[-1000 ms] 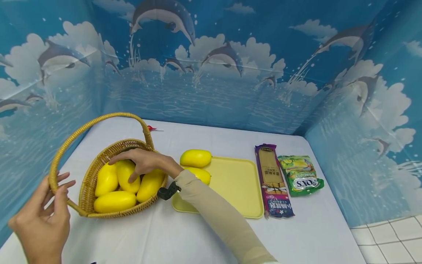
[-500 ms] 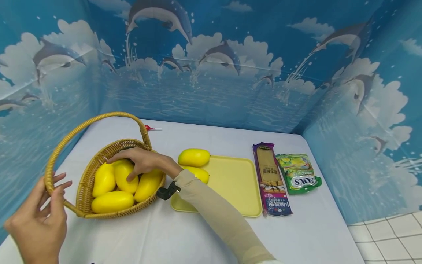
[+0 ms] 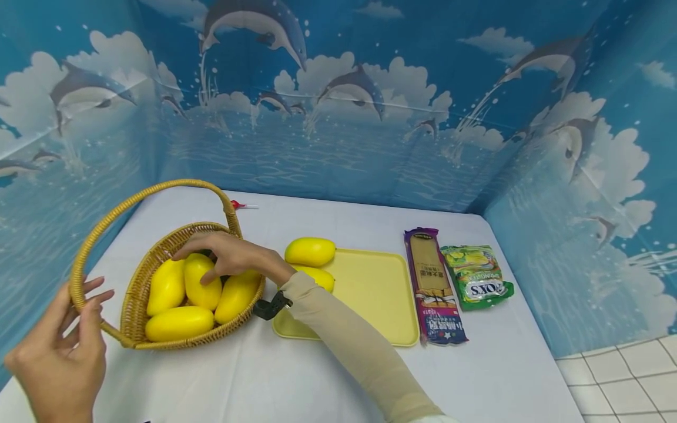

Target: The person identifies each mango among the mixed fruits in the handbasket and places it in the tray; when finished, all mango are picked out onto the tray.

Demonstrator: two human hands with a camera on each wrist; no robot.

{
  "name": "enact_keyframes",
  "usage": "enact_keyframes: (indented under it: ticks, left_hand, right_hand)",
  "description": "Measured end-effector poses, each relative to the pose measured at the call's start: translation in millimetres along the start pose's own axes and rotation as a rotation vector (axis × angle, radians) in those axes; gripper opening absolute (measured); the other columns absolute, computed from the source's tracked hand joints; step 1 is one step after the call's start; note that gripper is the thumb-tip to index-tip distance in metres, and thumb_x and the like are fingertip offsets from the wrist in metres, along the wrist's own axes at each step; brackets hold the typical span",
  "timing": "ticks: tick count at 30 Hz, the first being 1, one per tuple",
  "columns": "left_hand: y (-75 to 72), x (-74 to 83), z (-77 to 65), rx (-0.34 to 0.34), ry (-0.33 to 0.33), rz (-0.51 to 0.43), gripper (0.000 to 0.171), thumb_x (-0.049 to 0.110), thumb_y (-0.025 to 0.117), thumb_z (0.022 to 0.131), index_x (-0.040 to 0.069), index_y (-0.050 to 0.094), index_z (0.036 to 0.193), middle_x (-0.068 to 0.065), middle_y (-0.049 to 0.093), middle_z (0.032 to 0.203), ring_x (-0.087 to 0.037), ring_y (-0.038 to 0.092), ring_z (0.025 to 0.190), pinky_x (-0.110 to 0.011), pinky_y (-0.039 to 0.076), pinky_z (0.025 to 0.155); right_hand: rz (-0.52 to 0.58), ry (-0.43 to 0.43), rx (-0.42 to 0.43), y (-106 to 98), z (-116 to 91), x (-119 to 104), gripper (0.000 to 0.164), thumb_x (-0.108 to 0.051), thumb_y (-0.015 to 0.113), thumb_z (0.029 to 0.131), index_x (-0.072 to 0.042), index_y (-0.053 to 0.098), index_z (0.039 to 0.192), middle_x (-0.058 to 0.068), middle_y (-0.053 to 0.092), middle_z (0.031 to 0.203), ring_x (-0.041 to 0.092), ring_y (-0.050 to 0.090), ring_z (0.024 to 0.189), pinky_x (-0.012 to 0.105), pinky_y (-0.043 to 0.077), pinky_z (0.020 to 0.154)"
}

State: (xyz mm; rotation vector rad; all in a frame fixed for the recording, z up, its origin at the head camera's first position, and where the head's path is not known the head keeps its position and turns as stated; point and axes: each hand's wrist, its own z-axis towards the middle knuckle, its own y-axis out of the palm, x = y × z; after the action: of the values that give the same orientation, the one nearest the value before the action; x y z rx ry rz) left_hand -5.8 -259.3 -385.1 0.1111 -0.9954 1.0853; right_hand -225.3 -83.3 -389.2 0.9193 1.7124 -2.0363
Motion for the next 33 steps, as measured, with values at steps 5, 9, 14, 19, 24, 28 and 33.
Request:
enact_keyframes:
  ticks: [5, 9, 14, 19, 24, 28, 33]
  left_hand:
    - [-0.2, -1.3, 0.3, 0.004, 0.001, -0.004, 0.045, 0.008, 0.066, 0.106, 0.028, 0.068, 0.146, 0.004, 0.075, 0.134, 0.019, 0.065, 0.105, -0.005, 0.050, 0.089]
    - [-0.2, -0.8, 0.1, 0.004, -0.010, 0.001, 0.046, 0.008, 0.067, 0.106, 0.030, 0.067, 0.146, 0.006, 0.075, 0.133, 0.019, 0.065, 0.105, -0.005, 0.050, 0.089]
    - [0.0, -0.3, -0.1, 0.003, -0.015, -0.007, 0.047, 0.007, 0.067, 0.105, 0.031, 0.067, 0.147, 0.007, 0.075, 0.133, 0.018, 0.065, 0.104, -0.005, 0.050, 0.089]
    - [0.1, -3.0, -0.3, 0.005, -0.006, -0.011, 0.049, 0.006, 0.067, 0.105, 0.031, 0.066, 0.147, 0.007, 0.075, 0.133, 0.018, 0.066, 0.104, -0.005, 0.050, 0.088]
    - [-0.5, -4.2, 0.1, 0.005, -0.002, -0.013, 0.046, 0.006, 0.067, 0.105, 0.029, 0.068, 0.146, 0.005, 0.075, 0.132, 0.018, 0.066, 0.104, -0.004, 0.050, 0.088]
    - [0.8, -3.3, 1.2, 0.001, 0.000, -0.025, 0.044, 0.007, 0.067, 0.105, 0.028, 0.069, 0.145, 0.003, 0.076, 0.132, 0.017, 0.067, 0.104, -0.004, 0.050, 0.088]
    - [0.9, -2.1, 1.5, -0.001, -0.005, -0.011, 0.045, 0.009, 0.066, 0.106, 0.030, 0.068, 0.146, 0.005, 0.075, 0.133, 0.018, 0.065, 0.104, -0.004, 0.050, 0.088]
  right_hand:
    - [0.017, -0.033, 0.039, 1, -2, -2, 0.061, -0.008, 0.085, 0.094, -0.003, 0.061, 0.151, 0.011, 0.059, 0.148, 0.015, 0.056, 0.132, 0.011, 0.046, 0.104]
    - [0.002, -0.028, 0.029, 0, -5, -3, 0.061, -0.010, 0.086, 0.093, -0.003, 0.063, 0.149, 0.012, 0.059, 0.150, 0.018, 0.055, 0.131, 0.013, 0.050, 0.096]
    - [-0.025, 0.009, -0.015, -2, -10, -2, 0.057, -0.013, 0.084, 0.095, -0.002, 0.064, 0.148, 0.012, 0.062, 0.151, 0.017, 0.057, 0.132, 0.016, 0.053, 0.098]
    - [-0.033, 0.032, -0.018, -2, -17, -1, 0.053, -0.013, 0.083, 0.097, -0.002, 0.065, 0.145, 0.011, 0.064, 0.148, 0.018, 0.058, 0.135, 0.011, 0.051, 0.098]
    - [-0.061, -0.002, 0.022, -4, -26, -1, 0.051, -0.015, 0.084, 0.096, -0.001, 0.068, 0.142, 0.011, 0.067, 0.142, 0.020, 0.059, 0.132, 0.020, 0.049, 0.110]
    - [-0.054, -0.016, 0.075, -7, -37, -3, 0.049, -0.015, 0.085, 0.095, -0.001, 0.068, 0.140, 0.011, 0.067, 0.140, 0.022, 0.059, 0.131, 0.022, 0.047, 0.114]
    - [-0.071, -0.001, 0.117, -10, -50, -6, 0.050, -0.018, 0.082, 0.099, -0.003, 0.067, 0.144, 0.011, 0.063, 0.142, 0.021, 0.059, 0.125, 0.022, 0.053, 0.102]
